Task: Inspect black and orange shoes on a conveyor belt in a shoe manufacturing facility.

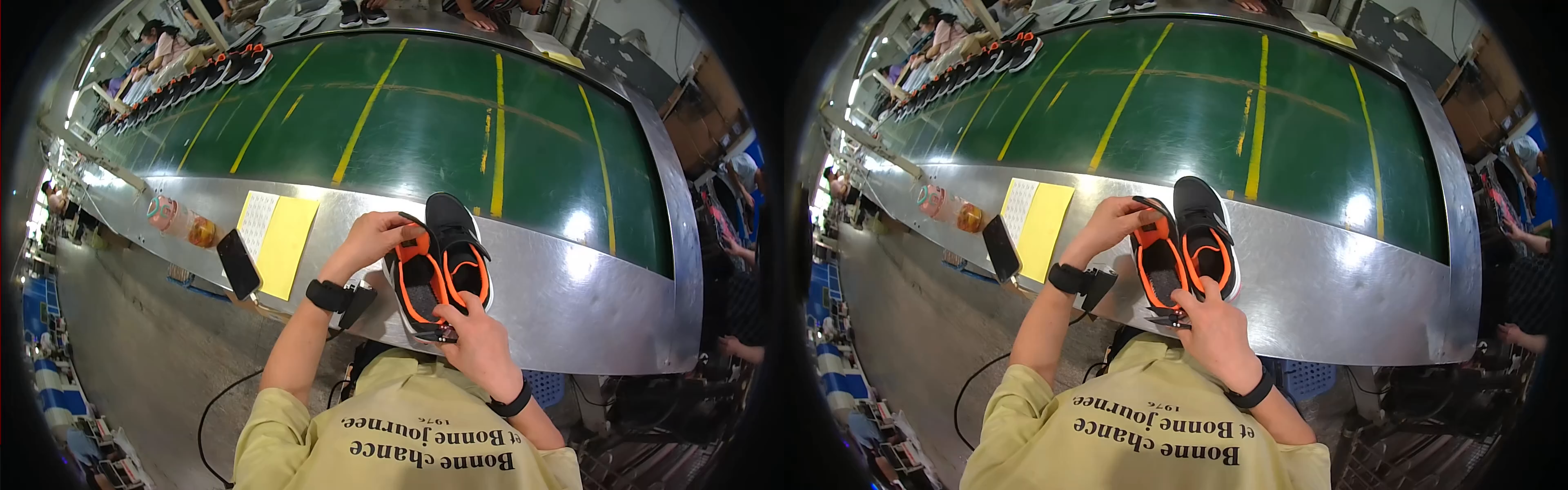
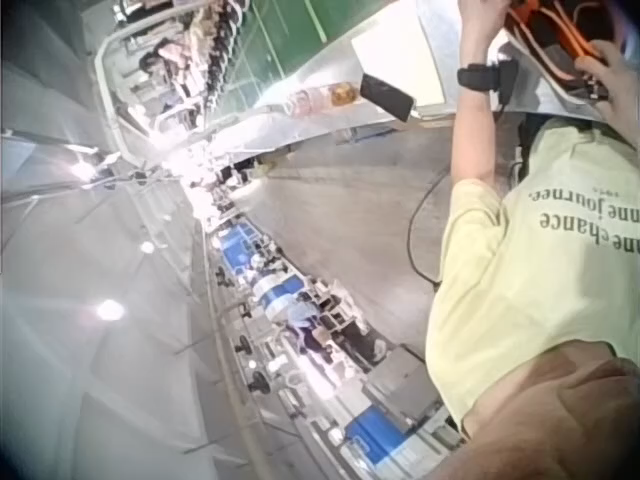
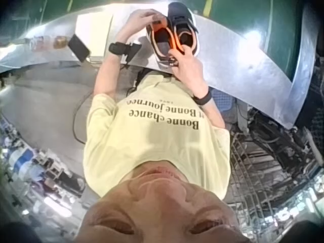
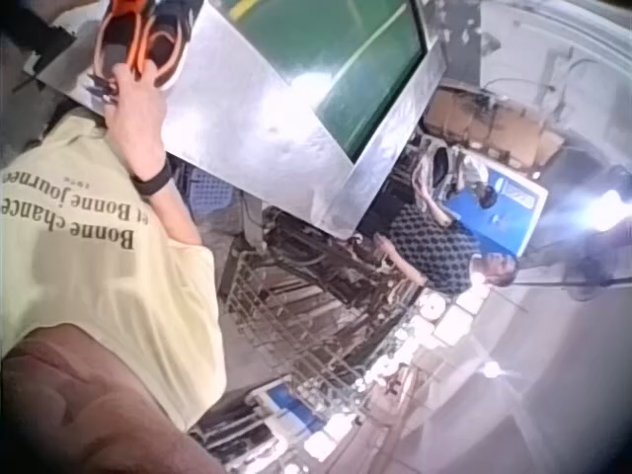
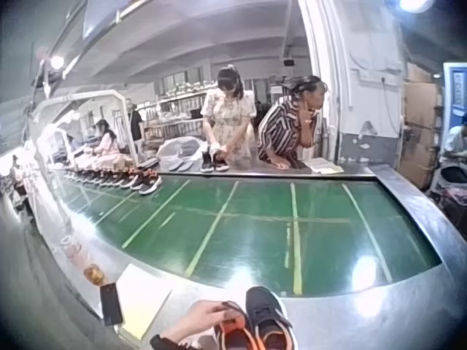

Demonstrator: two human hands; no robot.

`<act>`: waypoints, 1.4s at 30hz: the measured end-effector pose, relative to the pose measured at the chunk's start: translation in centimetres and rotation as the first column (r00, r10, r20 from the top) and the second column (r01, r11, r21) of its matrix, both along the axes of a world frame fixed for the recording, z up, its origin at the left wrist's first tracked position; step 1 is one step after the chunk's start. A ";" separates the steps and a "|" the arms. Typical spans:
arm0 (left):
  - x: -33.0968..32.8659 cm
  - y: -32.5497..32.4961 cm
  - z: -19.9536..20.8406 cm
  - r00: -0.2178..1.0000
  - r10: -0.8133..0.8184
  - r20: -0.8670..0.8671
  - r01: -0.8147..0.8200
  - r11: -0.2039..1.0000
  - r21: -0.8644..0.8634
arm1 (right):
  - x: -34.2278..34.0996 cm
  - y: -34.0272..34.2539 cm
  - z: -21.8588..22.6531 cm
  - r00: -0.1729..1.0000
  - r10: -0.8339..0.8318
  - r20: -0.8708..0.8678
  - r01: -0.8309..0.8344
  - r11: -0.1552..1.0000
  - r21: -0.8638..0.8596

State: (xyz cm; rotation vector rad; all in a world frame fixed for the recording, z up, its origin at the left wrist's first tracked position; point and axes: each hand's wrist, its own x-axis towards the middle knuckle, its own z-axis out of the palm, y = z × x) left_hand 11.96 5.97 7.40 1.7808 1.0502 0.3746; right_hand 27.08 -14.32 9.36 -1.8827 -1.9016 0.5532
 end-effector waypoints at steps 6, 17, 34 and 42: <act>-0.7 -0.3 0.0 0.923 0.007 0.384 0.035 0.994 -0.103 | 0.3 0.1 0.0 0.998 -0.043 -0.053 0.041 0.998 -0.038; 9.3 -2.4 2.4 0.857 -0.454 -0.244 0.509 0.670 0.541 | 0.3 0.1 -0.3 0.999 0.002 -0.046 -0.002 1.000 0.003; 9.7 -0.6 2.3 0.960 0.082 0.267 0.013 0.942 -0.336 | 1.8 0.3 -1.0 0.989 -0.011 -0.149 0.011 1.000 -0.003; 8.1 -4.5 2.0 0.899 -0.320 -0.298 0.429 0.514 0.743 | 1.7 0.2 -1.0 0.991 -0.024 -0.131 0.021 1.000 -0.023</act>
